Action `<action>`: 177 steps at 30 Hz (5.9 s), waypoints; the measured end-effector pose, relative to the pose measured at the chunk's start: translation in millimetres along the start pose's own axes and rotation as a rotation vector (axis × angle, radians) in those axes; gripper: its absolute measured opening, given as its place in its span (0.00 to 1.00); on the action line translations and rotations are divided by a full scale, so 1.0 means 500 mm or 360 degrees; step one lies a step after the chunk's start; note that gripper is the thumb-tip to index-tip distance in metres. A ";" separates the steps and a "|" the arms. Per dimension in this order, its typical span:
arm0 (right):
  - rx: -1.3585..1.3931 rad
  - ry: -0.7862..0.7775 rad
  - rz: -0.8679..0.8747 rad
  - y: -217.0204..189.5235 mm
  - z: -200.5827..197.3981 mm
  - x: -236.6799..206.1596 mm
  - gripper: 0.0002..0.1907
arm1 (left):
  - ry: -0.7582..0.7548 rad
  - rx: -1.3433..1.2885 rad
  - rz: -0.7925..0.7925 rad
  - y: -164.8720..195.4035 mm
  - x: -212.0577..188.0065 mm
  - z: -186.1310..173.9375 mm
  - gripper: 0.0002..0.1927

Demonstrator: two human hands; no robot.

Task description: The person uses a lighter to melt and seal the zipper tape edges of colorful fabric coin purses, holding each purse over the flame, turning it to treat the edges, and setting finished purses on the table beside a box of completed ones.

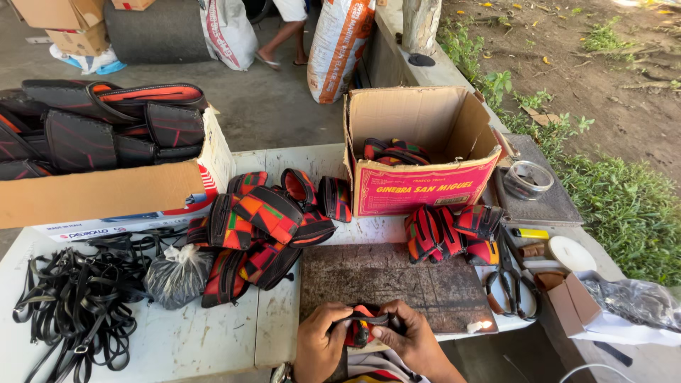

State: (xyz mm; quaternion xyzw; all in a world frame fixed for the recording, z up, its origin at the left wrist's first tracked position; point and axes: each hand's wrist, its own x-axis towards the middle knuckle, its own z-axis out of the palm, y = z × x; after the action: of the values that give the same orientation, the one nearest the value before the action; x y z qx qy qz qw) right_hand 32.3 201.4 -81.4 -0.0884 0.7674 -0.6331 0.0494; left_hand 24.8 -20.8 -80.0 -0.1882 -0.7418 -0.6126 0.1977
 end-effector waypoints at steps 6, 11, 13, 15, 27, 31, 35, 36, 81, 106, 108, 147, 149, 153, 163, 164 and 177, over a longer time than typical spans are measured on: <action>0.0043 -0.0019 -0.0033 0.001 0.002 -0.013 0.13 | -0.0023 0.0048 -0.0002 -0.002 -0.017 -0.003 0.12; -0.0124 -0.0001 -0.0050 -0.003 0.006 -0.013 0.14 | 0.0001 0.0070 -0.0083 0.009 -0.023 -0.009 0.12; -0.0045 0.0008 0.0044 -0.005 0.008 -0.012 0.14 | -0.0018 0.0103 -0.0090 0.012 -0.017 -0.012 0.12; -0.0105 0.0023 -0.0057 -0.008 0.008 -0.014 0.14 | -0.0015 0.0110 -0.0007 0.015 -0.013 -0.013 0.12; -0.0068 -0.0002 -0.0158 -0.016 0.000 -0.039 0.16 | -0.0114 0.0147 0.0145 0.061 -0.025 -0.012 0.11; -0.0125 0.0036 -0.0084 -0.006 0.000 -0.058 0.16 | -0.0154 0.0134 0.0112 0.059 -0.038 -0.011 0.11; -0.0161 0.0038 -0.0175 0.004 -0.006 -0.053 0.17 | -0.0107 0.0148 0.0190 0.043 -0.038 -0.002 0.11; -0.0155 0.0031 -0.0158 0.006 -0.007 -0.050 0.17 | -0.0095 0.0132 0.0203 0.038 -0.036 -0.001 0.11; -0.0189 -0.0134 -0.0072 -0.029 -0.052 -0.029 0.15 | -0.0766 -0.0502 -0.0409 0.003 -0.001 -0.068 0.11; 0.0998 0.0046 0.0793 -0.009 -0.016 -0.014 0.17 | -0.0460 -0.0919 -0.0597 0.045 0.056 -0.091 0.21; 0.0718 0.0131 0.0689 -0.004 -0.033 -0.013 0.17 | -0.0157 -0.1313 -0.0478 0.034 0.095 -0.109 0.24; -0.1473 0.0864 0.0587 -0.132 -0.150 0.187 0.43 | 0.0198 0.1326 -0.0013 0.012 0.507 -0.205 0.16; -0.1522 0.0922 0.0560 -0.136 -0.161 0.201 0.43 | 0.0274 0.1211 0.0020 0.000 0.493 -0.207 0.12; -0.1610 0.0808 0.0547 -0.131 -0.153 0.179 0.23 | 0.0270 0.0931 0.0171 0.019 0.443 -0.175 0.10; -0.0921 -0.0172 0.0215 -0.174 -0.108 0.083 0.21 | -0.1514 0.0251 0.0233 0.082 0.277 0.034 0.20; -0.0821 -0.0205 0.0222 -0.168 -0.111 0.076 0.22 | -0.1553 0.0291 0.0076 0.069 0.274 0.034 0.19; 0.0116 -0.0235 -0.0321 -0.054 -0.083 0.121 0.24 | -0.1445 -0.0403 -0.0222 -0.021 0.247 -0.034 0.20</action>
State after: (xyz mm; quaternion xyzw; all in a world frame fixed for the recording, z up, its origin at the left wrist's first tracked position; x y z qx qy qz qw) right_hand -32.8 224.4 -44.8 -0.2097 0.7255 -0.6540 0.0448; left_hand -84.5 -35.0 -21.0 -0.4094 -0.6835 -0.5658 -0.2126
